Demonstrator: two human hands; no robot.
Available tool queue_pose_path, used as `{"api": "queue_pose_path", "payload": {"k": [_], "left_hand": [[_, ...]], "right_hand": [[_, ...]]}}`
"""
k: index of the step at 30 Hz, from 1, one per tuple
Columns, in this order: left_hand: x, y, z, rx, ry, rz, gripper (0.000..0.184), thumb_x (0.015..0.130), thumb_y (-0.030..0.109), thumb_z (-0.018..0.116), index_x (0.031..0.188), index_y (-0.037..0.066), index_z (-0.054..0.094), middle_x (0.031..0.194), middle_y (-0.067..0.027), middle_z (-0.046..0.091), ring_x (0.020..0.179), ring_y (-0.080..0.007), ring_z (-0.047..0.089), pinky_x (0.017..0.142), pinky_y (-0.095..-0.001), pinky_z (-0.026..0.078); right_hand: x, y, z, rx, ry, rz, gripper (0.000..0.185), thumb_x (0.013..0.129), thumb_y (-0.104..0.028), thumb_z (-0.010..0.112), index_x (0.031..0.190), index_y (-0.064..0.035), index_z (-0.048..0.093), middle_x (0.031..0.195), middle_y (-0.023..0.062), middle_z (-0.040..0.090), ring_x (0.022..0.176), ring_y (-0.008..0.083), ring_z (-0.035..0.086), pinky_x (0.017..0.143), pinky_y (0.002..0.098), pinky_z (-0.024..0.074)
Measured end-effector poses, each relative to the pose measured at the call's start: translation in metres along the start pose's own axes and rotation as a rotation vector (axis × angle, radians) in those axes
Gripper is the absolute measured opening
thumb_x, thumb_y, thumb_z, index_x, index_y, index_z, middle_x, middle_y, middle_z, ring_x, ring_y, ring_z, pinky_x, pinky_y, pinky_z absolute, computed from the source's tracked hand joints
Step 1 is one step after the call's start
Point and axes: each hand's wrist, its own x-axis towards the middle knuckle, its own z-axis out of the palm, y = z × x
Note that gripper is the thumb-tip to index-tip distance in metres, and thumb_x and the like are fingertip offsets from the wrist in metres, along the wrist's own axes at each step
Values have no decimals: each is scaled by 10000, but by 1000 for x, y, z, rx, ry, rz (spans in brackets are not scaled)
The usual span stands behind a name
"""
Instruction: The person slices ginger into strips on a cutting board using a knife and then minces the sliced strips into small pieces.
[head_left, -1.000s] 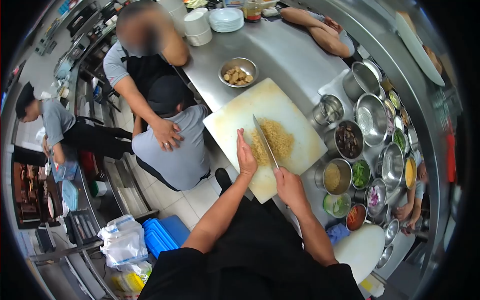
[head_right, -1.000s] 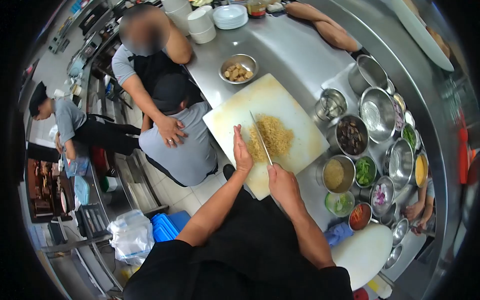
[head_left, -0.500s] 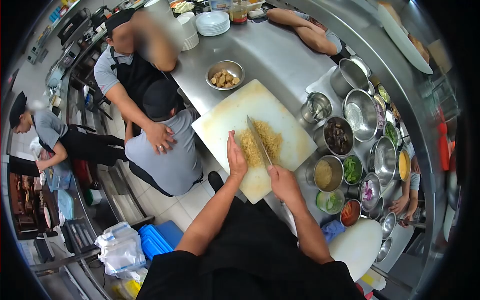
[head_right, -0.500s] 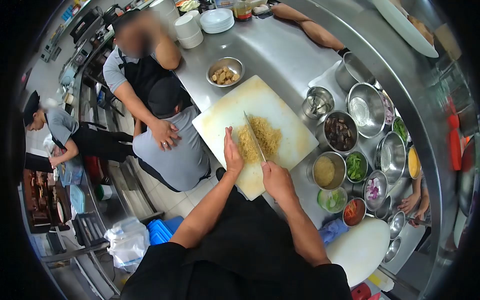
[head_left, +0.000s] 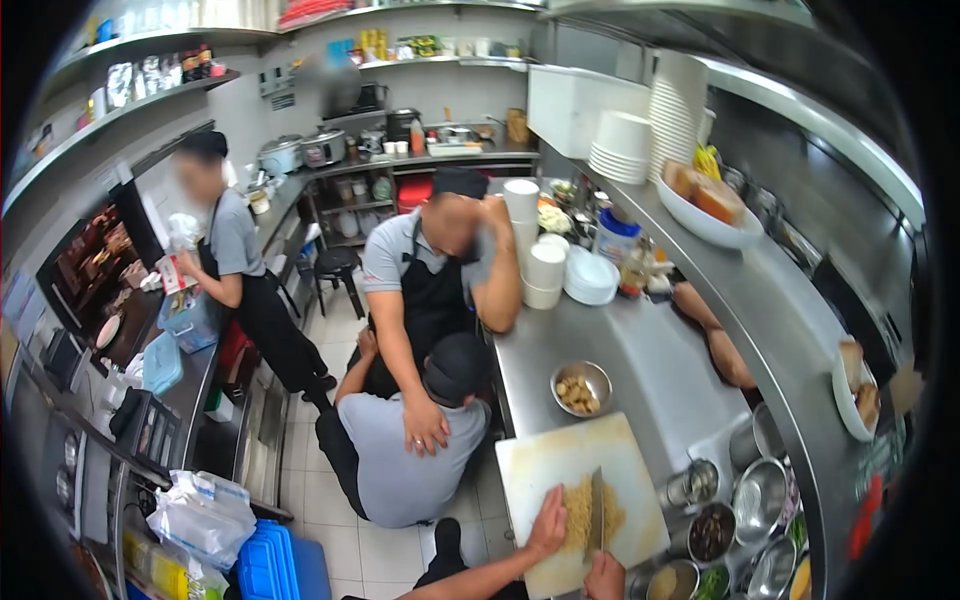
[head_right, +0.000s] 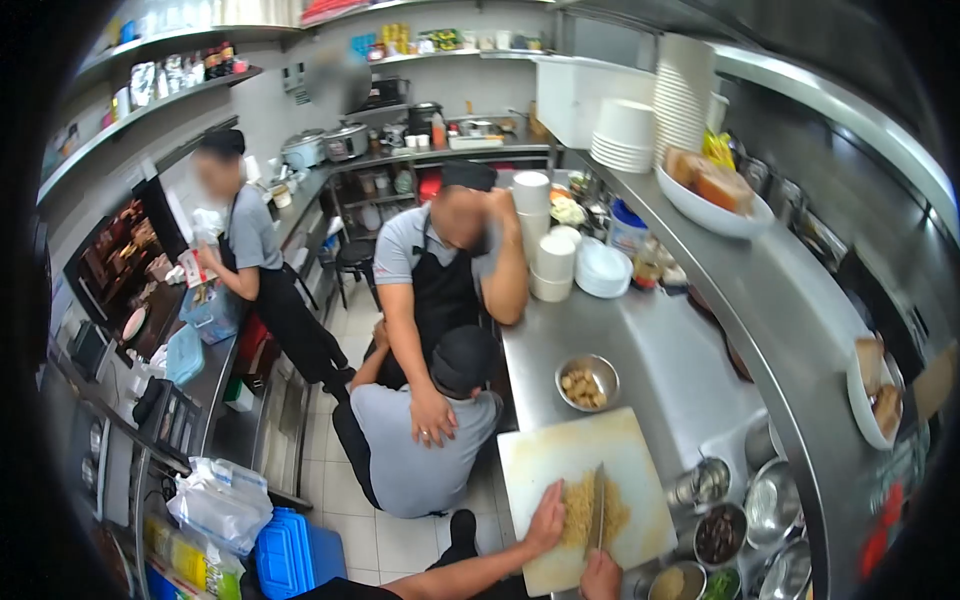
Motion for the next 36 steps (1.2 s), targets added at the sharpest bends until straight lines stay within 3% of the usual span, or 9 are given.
{"api": "queue_pose_path", "payload": {"k": [4,6,10,12,19,22,27,31,36], "left_hand": [[1,8,-2,-33,7,23,514,1030,177,380,1455,-106,319,1468,-305,357,1385,-429,348,1172,-390,263],[2,6,-1,-22,-4,41,510,1025,156,389,1457,-107,314,1464,-296,355,1383,-418,350,1166,-390,271],[5,6,-3,-33,15,70,510,1032,161,385,1458,-108,310,1463,-292,355,1378,-417,354,1165,-387,269],[6,10,-6,-52,15,66,526,1031,185,373,1461,-109,304,1474,-290,348,1387,-406,349,1165,-390,264],[5,6,-5,-23,7,80,518,1048,189,374,1466,-108,299,1469,-294,347,1380,-416,354,1157,-385,278],[0,6,0,-45,6,59,517,1049,194,373,1463,-108,306,1473,-293,344,1383,-412,351,1158,-382,276],[4,6,-4,-21,28,105,505,1041,177,380,1451,-112,326,1465,-294,358,1371,-424,361,1158,-387,278],[2,6,2,-44,17,59,512,1038,177,382,1455,-113,316,1462,-295,360,1366,-429,363,1156,-390,282],[2,7,-4,-2,26,71,528,1042,187,358,1475,-106,284,1464,-301,349,1369,-426,361,1152,-388,285]], "right_hand": [[56,28,30,57,273,-381,430,1018,-360,440,1184,-20,646,1060,302,657,987,467,626,851,473,489],[62,-15,9,-138,94,-244,408,1022,-339,424,1136,-22,654,1012,298,655,943,485,608,814,473,491],[78,-51,11,49,213,-356,388,1022,-323,417,1095,-25,655,987,296,652,932,492,601,803,488,489],[96,-51,21,-148,117,-331,392,1024,-325,411,1060,-15,649,978,303,648,922,505,596,802,498,485],[79,-44,14,-48,231,-383,413,1019,-334,410,1051,6,643,953,311,650,901,508,596,801,506,485],[79,-37,7,-100,104,-218,393,1015,-314,416,1052,5,642,969,312,650,919,499,606,802,508,486],[101,-8,28,-164,147,-494,374,995,-257,459,1128,50,626,1039,316,643,969,492,615,838,495,498],[72,-30,6,-39,116,-372,374,974,-217,480,1178,68,610,1058,315,642,997,486,611,865,491,501],[81,-26,11,-216,75,-364,337,968,-186,468,1174,24,631,1013,323,650,982,492,621,866,481,504]]}}
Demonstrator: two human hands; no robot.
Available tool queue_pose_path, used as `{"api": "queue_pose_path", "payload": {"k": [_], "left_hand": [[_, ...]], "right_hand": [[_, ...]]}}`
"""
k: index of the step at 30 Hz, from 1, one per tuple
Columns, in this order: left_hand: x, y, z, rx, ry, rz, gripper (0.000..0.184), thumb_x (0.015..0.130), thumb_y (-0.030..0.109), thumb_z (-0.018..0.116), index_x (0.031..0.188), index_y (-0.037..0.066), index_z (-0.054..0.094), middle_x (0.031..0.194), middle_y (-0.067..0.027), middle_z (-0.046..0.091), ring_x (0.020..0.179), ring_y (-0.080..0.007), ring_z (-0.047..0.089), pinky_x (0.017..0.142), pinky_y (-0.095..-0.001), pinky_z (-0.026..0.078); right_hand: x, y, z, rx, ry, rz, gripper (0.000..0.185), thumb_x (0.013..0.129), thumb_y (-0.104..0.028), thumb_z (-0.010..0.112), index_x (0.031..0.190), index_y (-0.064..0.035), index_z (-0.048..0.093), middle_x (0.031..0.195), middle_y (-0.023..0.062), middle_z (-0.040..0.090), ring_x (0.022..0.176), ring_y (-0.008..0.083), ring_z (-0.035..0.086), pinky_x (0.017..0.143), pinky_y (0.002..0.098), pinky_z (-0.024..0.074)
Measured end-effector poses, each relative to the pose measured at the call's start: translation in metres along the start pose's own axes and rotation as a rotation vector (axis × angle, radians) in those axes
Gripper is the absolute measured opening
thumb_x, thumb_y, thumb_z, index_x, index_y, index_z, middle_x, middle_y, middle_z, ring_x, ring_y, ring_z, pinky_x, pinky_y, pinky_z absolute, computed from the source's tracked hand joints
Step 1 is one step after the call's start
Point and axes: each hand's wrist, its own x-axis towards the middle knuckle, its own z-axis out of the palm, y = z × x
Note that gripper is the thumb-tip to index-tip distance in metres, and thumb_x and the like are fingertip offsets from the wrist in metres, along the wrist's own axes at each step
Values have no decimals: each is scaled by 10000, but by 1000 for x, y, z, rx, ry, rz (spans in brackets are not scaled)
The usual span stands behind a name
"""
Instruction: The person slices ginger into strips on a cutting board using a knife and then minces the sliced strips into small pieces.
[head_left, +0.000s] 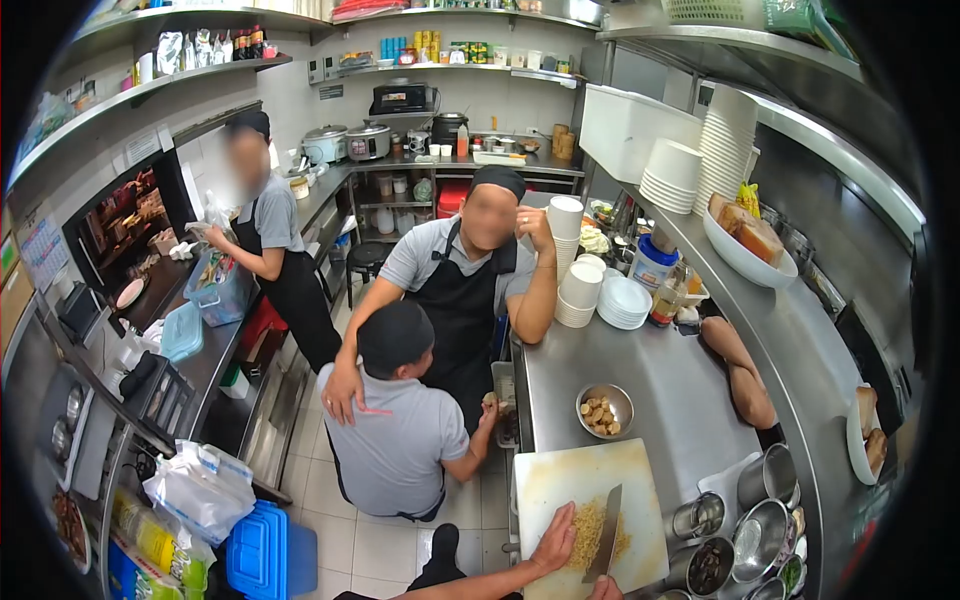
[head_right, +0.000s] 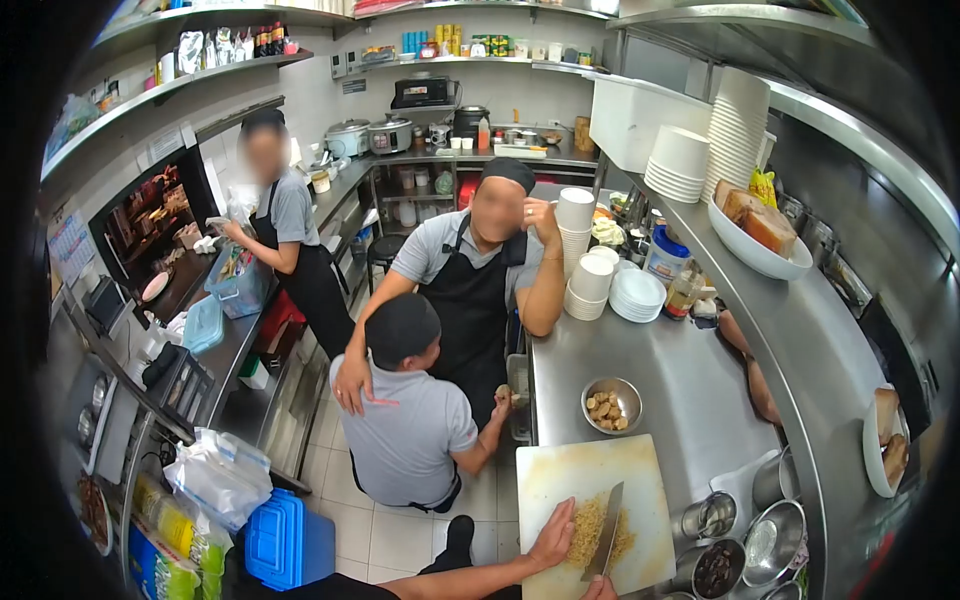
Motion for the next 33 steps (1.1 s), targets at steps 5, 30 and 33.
{"api": "queue_pose_path", "payload": {"k": [5,30,33], "left_hand": [[1,3,-4,-23,-3,-41,528,1041,190,356,1483,-92,284,1466,-297,352,1368,-420,368,1150,-384,287],[7,11,-3,-14,-39,-5,517,1031,166,388,1463,-106,307,1459,-298,367,1369,-422,367,1157,-390,285],[15,2,-1,270,-81,120,538,969,143,482,1411,-132,348,1438,-314,377,1358,-458,345,1168,-491,248]], "right_hand": [[3,-9,6,42,78,40,417,1022,-334,440,1104,21,643,954,311,655,928,489,632,793,507,492],[96,26,17,163,451,-202,358,981,-256,465,1113,14,659,1036,300,661,1001,494,605,855,518,484],[172,-139,-11,352,316,-446,310,994,-232,443,1095,-24,650,992,300,646,962,476,607,816,513,483]]}}
